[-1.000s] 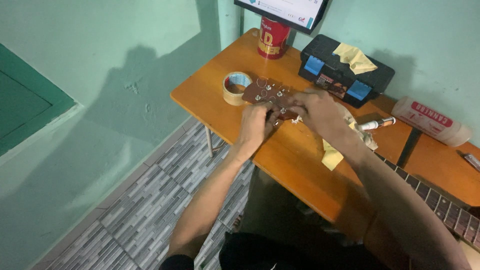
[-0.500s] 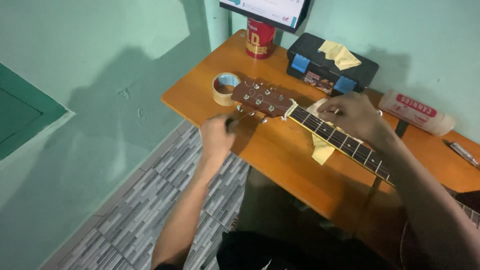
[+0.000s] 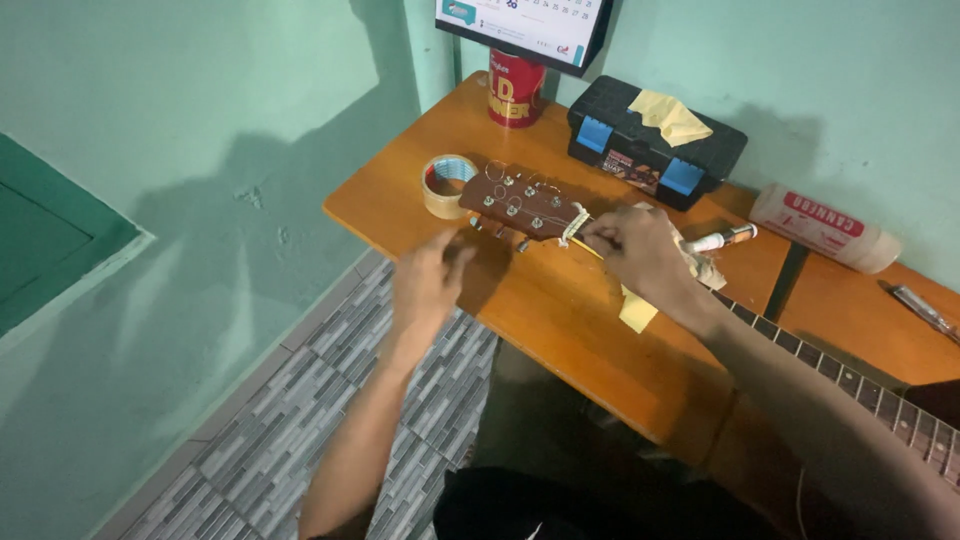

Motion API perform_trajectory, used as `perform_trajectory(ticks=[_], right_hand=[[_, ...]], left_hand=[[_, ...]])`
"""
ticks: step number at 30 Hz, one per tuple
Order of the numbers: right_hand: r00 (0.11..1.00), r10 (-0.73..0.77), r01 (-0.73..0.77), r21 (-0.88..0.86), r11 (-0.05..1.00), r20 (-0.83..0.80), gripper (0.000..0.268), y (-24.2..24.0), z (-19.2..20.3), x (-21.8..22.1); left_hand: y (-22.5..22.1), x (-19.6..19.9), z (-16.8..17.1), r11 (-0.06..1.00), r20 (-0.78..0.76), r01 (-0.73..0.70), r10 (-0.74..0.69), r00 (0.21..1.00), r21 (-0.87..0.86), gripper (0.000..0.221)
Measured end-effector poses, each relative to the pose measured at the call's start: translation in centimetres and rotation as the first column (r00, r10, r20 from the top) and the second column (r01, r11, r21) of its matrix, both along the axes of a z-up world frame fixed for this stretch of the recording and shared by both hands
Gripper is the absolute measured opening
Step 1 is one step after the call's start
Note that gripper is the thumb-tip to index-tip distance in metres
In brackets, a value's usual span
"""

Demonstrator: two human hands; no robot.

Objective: Cleaning an acoustic guitar with a cloth and restringing it by threading a new string through the bridge and tuning peg.

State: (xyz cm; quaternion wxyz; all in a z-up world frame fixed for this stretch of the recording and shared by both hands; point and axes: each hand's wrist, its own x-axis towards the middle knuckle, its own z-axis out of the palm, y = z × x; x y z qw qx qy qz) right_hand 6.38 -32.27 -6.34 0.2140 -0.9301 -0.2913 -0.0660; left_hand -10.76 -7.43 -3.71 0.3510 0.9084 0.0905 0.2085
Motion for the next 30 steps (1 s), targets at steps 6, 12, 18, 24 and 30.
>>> perform_trajectory(ticks=[6, 12, 18, 24, 30], right_hand=[[0.990, 0.120, -0.128, 0.098, 0.987, 0.077, 0.013, 0.1, 1.1, -0.7], [0.976, 0.215, -0.218, 0.209, 0.953, 0.038, 0.016, 0.4, 3.1, -2.5], [0.952, 0.224, -0.254, 0.130, 0.959, 0.209, 0.007, 0.5, 3.7, -2.9], [0.959, 0.200, -0.237, 0.185, 0.954, 0.199, 0.010, 0.7, 2.7, -3.1], [0.956, 0.176, -0.245, 0.308, 0.919, 0.234, 0.009, 0.5, 1.9, -3.3]], left_hand=[[-2.6, 8.7, -5.1, 0.975, 0.009, 0.098, -0.102, 0.995, 0.197, 0.029], [-2.7, 13.2, -10.4, 0.995, -0.004, 0.031, -0.031, 1.000, 0.098, 0.015], [-3.2, 11.2, -5.7, 1.000, -0.080, -0.026, 0.025, 0.996, -0.002, 0.011], [-1.6, 11.8, -7.7, 0.953, 0.021, 0.039, -0.034, 0.999, -0.299, 0.026], [-1.0, 10.5, -6.2, 0.914, 0.123, 0.198, -0.164, 0.979, -0.355, 0.026]])
